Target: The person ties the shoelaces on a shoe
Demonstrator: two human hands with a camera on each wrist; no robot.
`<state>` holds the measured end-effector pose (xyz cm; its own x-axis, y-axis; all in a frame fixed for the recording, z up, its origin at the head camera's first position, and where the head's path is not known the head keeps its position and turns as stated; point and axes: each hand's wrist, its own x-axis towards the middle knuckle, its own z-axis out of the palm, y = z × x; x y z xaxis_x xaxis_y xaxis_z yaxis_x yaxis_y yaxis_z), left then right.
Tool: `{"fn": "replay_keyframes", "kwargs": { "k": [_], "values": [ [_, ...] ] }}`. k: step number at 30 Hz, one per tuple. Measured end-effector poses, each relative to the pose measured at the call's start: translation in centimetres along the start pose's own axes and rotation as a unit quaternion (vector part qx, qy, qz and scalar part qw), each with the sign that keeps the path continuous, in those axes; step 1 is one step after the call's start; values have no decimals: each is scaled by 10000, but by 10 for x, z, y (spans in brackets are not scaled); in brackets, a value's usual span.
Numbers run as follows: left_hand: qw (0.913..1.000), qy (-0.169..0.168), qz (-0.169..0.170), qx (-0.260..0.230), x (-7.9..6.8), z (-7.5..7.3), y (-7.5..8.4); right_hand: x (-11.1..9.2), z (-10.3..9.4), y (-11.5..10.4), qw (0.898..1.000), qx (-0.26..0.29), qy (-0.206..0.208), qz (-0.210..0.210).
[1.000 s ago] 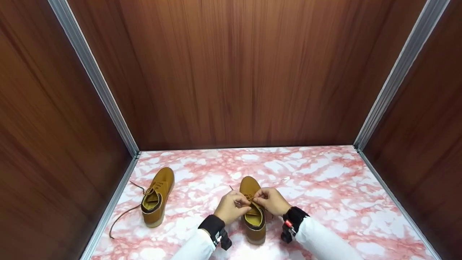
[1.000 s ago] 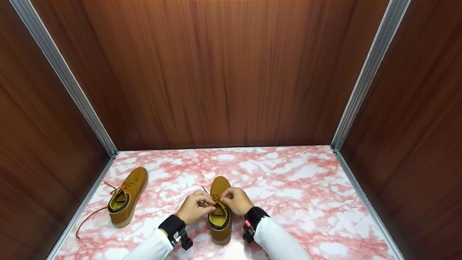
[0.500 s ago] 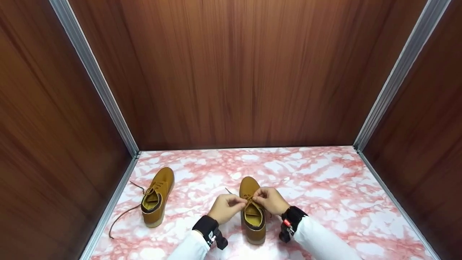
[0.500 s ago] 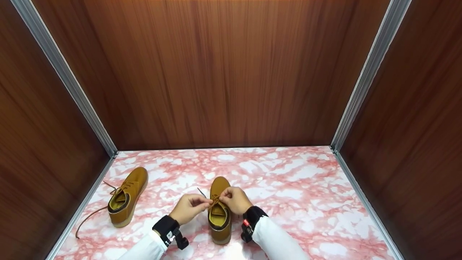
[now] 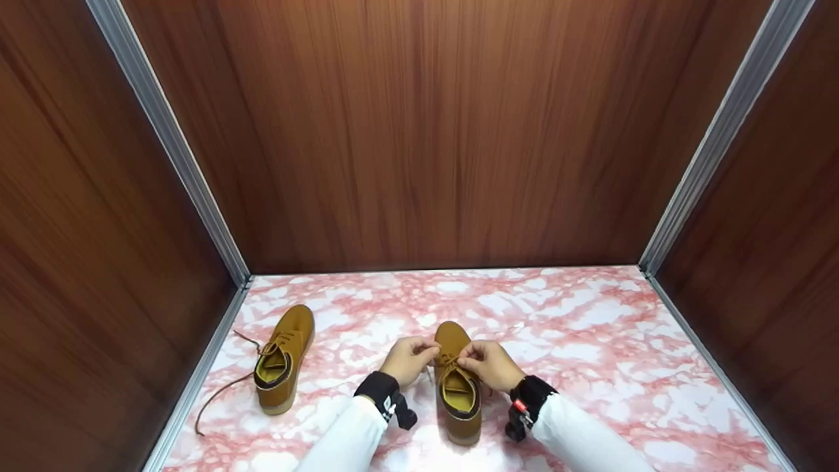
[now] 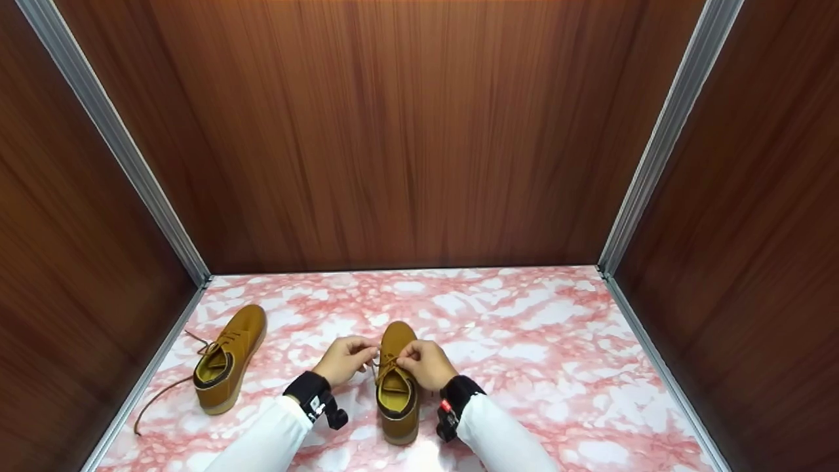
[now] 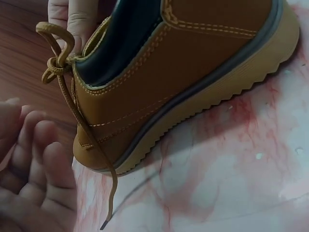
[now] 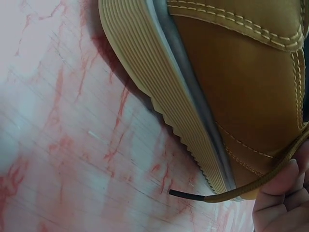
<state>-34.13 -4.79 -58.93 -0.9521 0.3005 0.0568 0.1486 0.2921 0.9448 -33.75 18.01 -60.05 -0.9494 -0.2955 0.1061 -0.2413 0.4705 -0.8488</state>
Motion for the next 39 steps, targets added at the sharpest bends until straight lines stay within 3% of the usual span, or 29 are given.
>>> {"fn": "replay_keyframes", "kwargs": {
  "k": [5,9,20,28,39],
  "values": [
    [9980,-550,-283,83,5,5,1,1,1,1,10000,11,-7,-35],
    [9973,-655,-219,249,7,9,1,1,1,1,10000,42,-21,-81],
    [9990,-361,-56,262,5,18,6,0,-1,0,9999,115,-59,38],
    [9984,-150,197,505,4,23,3,-1,-3,1,9999,68,-78,-95],
    [9973,-27,243,687,1,27,7,-5,-16,3,9988,479,-9,59]
  ]
}}
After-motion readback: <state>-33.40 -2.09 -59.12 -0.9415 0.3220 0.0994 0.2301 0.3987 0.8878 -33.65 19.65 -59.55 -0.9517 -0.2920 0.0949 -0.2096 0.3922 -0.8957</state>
